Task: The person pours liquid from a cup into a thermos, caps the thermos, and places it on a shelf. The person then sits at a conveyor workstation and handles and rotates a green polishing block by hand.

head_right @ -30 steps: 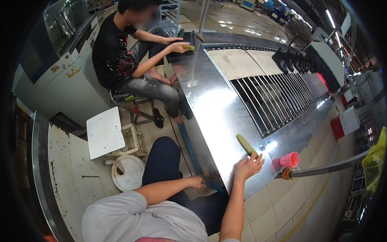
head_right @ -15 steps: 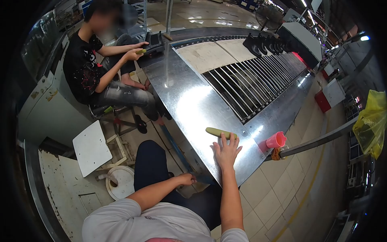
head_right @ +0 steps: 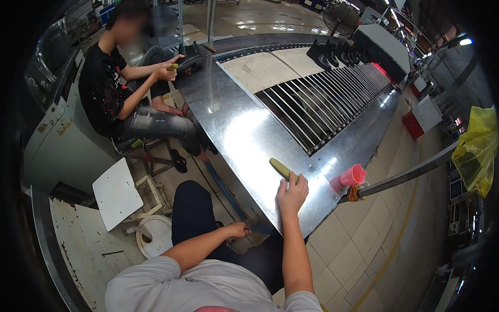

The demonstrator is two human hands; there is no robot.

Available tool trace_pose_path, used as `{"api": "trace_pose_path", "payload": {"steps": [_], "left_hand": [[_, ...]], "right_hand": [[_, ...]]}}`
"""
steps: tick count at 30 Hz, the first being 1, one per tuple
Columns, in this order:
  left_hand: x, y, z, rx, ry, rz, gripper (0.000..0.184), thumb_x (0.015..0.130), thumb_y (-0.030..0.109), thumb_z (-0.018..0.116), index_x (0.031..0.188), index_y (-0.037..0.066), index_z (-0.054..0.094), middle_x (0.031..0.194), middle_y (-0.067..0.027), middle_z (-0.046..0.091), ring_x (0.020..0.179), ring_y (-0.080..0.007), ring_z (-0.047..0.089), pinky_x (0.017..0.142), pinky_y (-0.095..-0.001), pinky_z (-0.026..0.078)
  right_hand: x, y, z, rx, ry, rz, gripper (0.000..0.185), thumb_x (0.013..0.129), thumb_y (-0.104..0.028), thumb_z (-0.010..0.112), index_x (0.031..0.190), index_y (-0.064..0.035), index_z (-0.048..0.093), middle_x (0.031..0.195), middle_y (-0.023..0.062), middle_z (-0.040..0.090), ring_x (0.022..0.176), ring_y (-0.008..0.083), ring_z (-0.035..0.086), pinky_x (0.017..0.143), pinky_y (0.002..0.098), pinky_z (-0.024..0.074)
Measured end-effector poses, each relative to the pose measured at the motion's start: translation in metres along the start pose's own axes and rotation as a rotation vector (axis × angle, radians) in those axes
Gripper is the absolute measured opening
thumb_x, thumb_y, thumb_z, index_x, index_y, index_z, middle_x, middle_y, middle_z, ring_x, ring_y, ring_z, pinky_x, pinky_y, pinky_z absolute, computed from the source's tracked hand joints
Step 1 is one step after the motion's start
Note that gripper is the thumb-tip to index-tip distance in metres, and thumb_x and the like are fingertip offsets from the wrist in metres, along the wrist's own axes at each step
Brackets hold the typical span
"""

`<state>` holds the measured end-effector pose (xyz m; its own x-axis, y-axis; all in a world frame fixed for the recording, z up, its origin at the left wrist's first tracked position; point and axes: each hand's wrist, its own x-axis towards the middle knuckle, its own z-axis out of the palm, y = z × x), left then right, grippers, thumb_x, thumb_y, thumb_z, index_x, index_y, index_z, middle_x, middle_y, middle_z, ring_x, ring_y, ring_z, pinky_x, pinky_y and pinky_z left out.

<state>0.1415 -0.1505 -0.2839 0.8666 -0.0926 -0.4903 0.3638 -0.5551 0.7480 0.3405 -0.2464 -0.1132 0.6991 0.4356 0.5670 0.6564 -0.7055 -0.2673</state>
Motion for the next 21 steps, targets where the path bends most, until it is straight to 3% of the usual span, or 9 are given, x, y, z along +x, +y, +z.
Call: {"api": "trace_pose_path", "payload": {"steps": [3, 6, 9, 12, 15, 18, 20, 21], "left_hand": [[-0.003, -0.003, 0.002, 0.014, 0.077, 0.125, 0.039, 0.102, 0.038, 0.059, 0.127, 0.012, 0.074, 0.118, -0.0189, 0.075, 0.114, -0.0394, 0.069, 0.099, -0.0474, 0.053], [-0.032, 0.018, -0.017, -0.021, 0.13, 0.122, 0.037, 0.103, 0.038, 0.059, 0.118, 0.009, 0.076, 0.107, -0.0183, 0.077, 0.103, -0.0409, 0.071, 0.093, -0.0477, 0.055], [-0.063, 0.036, -0.041, -0.052, 0.148, 0.141, 0.039, 0.104, 0.04, 0.061, 0.104, 0.005, 0.077, 0.094, -0.0174, 0.077, 0.09, -0.0378, 0.073, 0.081, -0.0484, 0.056], [-0.086, 0.033, -0.057, -0.232, 0.25, 0.144, 0.043, 0.105, 0.043, 0.062, 0.094, 0.003, 0.075, 0.076, -0.0101, 0.073, 0.07, -0.0254, 0.071, 0.068, -0.0372, 0.056], [-0.106, 0.036, -0.079, -0.5, 0.456, 0.026, 0.035, 0.107, 0.036, 0.064, 0.097, 0.004, 0.075, 0.069, -0.0031, 0.067, 0.066, -0.011, 0.067, 0.061, -0.0275, 0.052], [-0.143, 0.098, -0.133, -0.786, 0.628, 0.18, 0.022, 0.107, 0.024, 0.064, 0.104, 0.004, 0.075, 0.064, -0.0004, 0.062, 0.06, -0.0063, 0.059, 0.053, -0.0252, 0.044], [-0.167, 0.143, -0.167, -0.784, 0.682, 0.386, 0.015, 0.106, 0.012, 0.063, 0.115, 0.003, 0.072, 0.076, -0.0017, 0.067, 0.066, -0.0063, 0.061, 0.059, -0.0235, 0.047], [-0.183, 0.169, -0.182, -0.736, 0.74, 0.532, 0.016, 0.107, 0.014, 0.061, 0.114, 0.002, 0.07, 0.083, -0.0048, 0.069, 0.07, -0.0086, 0.062, 0.064, -0.0239, 0.05]], "right_hand": [[0.001, 0.003, 0.003, -0.002, -0.016, -0.003, 0.047, 0.09, -0.022, 0.073, 0.133, -0.0036, 0.065, 0.132, 0.0255, 0.059, 0.13, 0.0432, 0.053, 0.11, 0.0534, 0.0401], [0.001, 0.003, 0.002, 0.023, -0.039, 0.013, 0.048, 0.09, -0.021, 0.072, 0.134, -0.0028, 0.064, 0.132, 0.0252, 0.059, 0.129, 0.0423, 0.053, 0.11, 0.0529, 0.0404], [0.002, 0.002, 0.002, 0.032, -0.036, 0.008, 0.048, 0.089, -0.02, 0.073, 0.133, -0.0028, 0.064, 0.129, 0.0212, 0.061, 0.124, 0.0386, 0.056, 0.108, 0.0514, 0.0413], [0.001, 0.002, 0.002, 0.034, -0.043, 0.012, 0.047, 0.089, -0.02, 0.073, 0.132, -0.0032, 0.064, 0.127, 0.0186, 0.062, 0.122, 0.0369, 0.057, 0.107, 0.0505, 0.0415], [0.004, 0.003, 0.002, 0.033, -0.032, 0.011, 0.047, 0.089, -0.019, 0.073, 0.132, -0.0033, 0.064, 0.127, 0.0187, 0.062, 0.123, 0.0373, 0.056, 0.107, 0.0509, 0.0411], [0.001, 0.002, 0.002, 0.042, -0.04, 0.019, 0.047, 0.089, -0.02, 0.073, 0.132, -0.0033, 0.064, 0.128, 0.0192, 0.062, 0.124, 0.0384, 0.055, 0.108, 0.052, 0.0405], [-0.001, 0.005, 0.005, 0.038, -0.033, 0.024, 0.047, 0.09, -0.02, 0.073, 0.133, -0.0034, 0.064, 0.129, 0.0198, 0.061, 0.126, 0.0395, 0.055, 0.108, 0.0529, 0.0401], [-0.001, 0.007, 0.007, 0.06, -0.036, 0.024, 0.048, 0.09, -0.021, 0.072, 0.134, -0.004, 0.064, 0.13, 0.0202, 0.061, 0.127, 0.0408, 0.054, 0.109, 0.0539, 0.0394]]}}
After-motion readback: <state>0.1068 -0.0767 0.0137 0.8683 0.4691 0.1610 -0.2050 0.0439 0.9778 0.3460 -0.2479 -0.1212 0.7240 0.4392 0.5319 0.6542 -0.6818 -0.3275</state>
